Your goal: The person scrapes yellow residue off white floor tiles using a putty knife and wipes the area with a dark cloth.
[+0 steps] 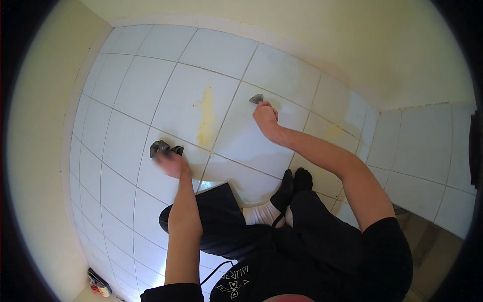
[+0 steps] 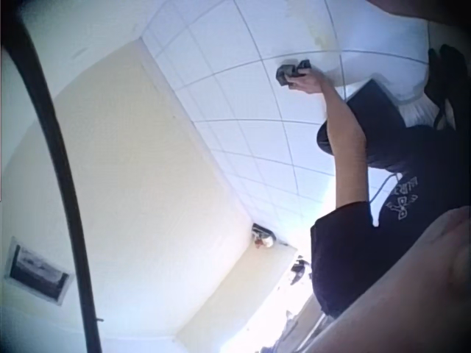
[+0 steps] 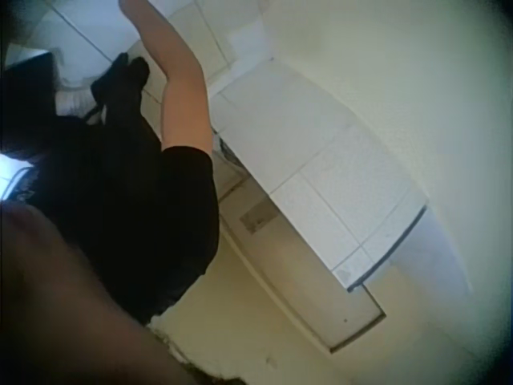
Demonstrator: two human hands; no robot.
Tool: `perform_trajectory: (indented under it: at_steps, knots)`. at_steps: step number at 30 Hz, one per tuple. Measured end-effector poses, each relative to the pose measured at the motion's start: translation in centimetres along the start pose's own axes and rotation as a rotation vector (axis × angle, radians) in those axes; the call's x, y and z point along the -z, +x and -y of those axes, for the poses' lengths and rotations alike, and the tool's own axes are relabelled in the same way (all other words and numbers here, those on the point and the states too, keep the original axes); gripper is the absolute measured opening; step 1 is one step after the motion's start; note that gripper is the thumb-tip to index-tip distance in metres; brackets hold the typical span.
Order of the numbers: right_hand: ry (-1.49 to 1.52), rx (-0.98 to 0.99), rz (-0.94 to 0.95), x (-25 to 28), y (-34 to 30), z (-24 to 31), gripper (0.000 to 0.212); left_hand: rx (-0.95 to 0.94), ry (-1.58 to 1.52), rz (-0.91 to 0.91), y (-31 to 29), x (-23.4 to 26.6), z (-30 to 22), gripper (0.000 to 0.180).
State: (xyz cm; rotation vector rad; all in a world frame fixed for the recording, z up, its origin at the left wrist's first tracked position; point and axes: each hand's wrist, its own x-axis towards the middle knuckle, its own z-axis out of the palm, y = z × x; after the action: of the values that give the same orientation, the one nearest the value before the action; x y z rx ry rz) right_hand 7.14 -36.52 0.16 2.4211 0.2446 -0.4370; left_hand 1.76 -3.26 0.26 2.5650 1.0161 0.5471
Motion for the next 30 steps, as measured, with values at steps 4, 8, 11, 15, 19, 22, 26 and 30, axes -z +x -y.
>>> perform_trajectory:
  at_steps: [4,8,11,15,19,22,26,30]
  knots:
    - [-0.045,-0.053,-0.044,-1.7,0.0,-0.6,0.027,0.026,-0.041,0.041,-0.2,0.1,-0.6,0.048]
    - [0.03,-0.066,-0.058,-1.4,-0.2,-0.6,0.026,0.048,-0.043,0.053,-0.4,0.3,-0.5,0.047]
    - [0.044,-0.036,0.013,-0.8,-0.5,-0.3,0.024,0.035,-0.036,0.042,0.0,0.3,-0.6,0.047]
    - [-0.049,-0.06,0.043,-0.7,0.3,-1.3,0.024,0.039,-0.03,0.036,-0.2,0.3,-0.8,0.048]
    - [0.025,-0.102,0.054,0.3,0.6,-1.3,0.021,0.049,-0.036,0.044,-0.1,0.1,-0.4,0.047]
    - [0.082,-0.056,0.138,0.5,0.1,-0.2,0.026,0.037,-0.036,0.034,0.0,0.2,-0.5,0.046]
    - [-0.114,-0.129,0.085,-1.1,0.1,-0.1,0.025,0.035,-0.036,0.045,-0.4,-0.2,-0.9,0.047]
    - [0.013,-0.05,0.062,1.9,0.0,-1.3,0.024,0.01,-0.033,0.005,0.0,-0.1,-0.3,0.047]
